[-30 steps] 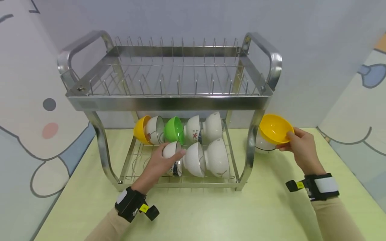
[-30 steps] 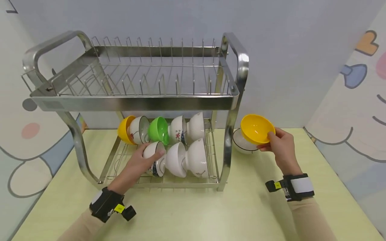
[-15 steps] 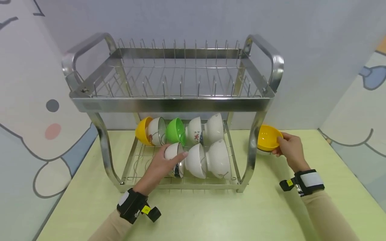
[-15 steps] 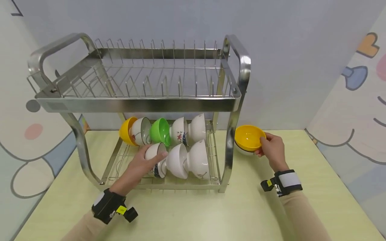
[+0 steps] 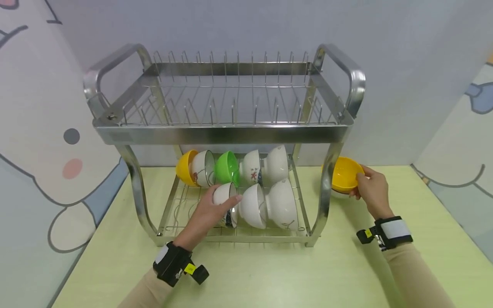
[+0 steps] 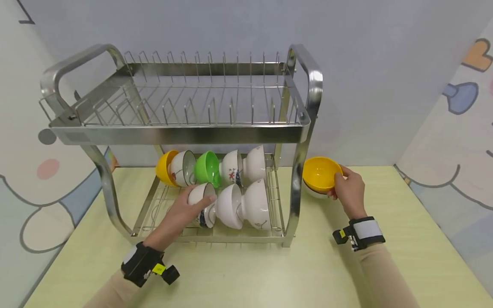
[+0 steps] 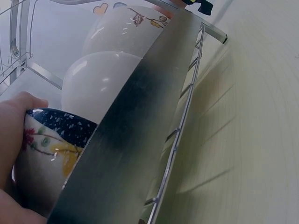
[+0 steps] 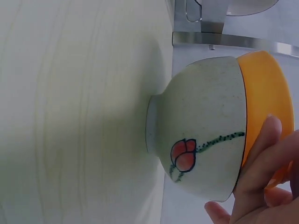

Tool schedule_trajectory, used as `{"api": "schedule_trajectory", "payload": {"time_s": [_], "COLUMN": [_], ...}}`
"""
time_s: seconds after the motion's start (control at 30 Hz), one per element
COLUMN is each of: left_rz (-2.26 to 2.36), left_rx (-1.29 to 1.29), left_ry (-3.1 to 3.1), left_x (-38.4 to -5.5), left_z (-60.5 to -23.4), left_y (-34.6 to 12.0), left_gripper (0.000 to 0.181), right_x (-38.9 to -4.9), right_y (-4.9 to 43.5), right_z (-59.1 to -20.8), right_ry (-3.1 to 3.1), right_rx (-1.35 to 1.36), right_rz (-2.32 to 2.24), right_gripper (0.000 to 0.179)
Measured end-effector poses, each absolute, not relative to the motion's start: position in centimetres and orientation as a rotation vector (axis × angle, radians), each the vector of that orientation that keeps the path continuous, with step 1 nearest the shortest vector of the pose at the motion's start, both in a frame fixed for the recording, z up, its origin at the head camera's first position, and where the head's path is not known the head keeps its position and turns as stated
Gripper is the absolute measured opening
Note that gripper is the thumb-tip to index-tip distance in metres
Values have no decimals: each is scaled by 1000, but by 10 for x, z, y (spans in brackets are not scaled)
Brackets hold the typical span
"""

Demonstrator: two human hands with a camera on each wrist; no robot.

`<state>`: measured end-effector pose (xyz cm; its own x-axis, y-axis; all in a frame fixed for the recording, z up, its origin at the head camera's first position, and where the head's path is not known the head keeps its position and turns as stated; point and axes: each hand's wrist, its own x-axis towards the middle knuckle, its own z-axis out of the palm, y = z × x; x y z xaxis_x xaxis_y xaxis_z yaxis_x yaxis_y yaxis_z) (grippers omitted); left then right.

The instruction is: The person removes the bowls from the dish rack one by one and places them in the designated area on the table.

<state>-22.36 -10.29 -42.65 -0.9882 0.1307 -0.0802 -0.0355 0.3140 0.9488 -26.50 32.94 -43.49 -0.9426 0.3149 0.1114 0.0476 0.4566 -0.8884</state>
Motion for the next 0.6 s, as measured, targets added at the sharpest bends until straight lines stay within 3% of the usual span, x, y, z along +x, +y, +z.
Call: {"api": "schedule_trajectory", "payload": {"time_s": [0.43, 0.6], "left_rz": [1755, 1748], "left_rx": [98, 87], "left_ry": [2441, 2438], "left_x": [-224, -222], "left_z": [-426, -426], "left_y": [-103, -102], "left_gripper": [76, 75], "right_x": [-271, -271], "right_y": [339, 338], "right_z": [-446, -448], "right_ry": [-2616, -2569], "right_rx": [-530, -490], "right_rz": [1370, 1366], "right_gripper": [46, 45]}}
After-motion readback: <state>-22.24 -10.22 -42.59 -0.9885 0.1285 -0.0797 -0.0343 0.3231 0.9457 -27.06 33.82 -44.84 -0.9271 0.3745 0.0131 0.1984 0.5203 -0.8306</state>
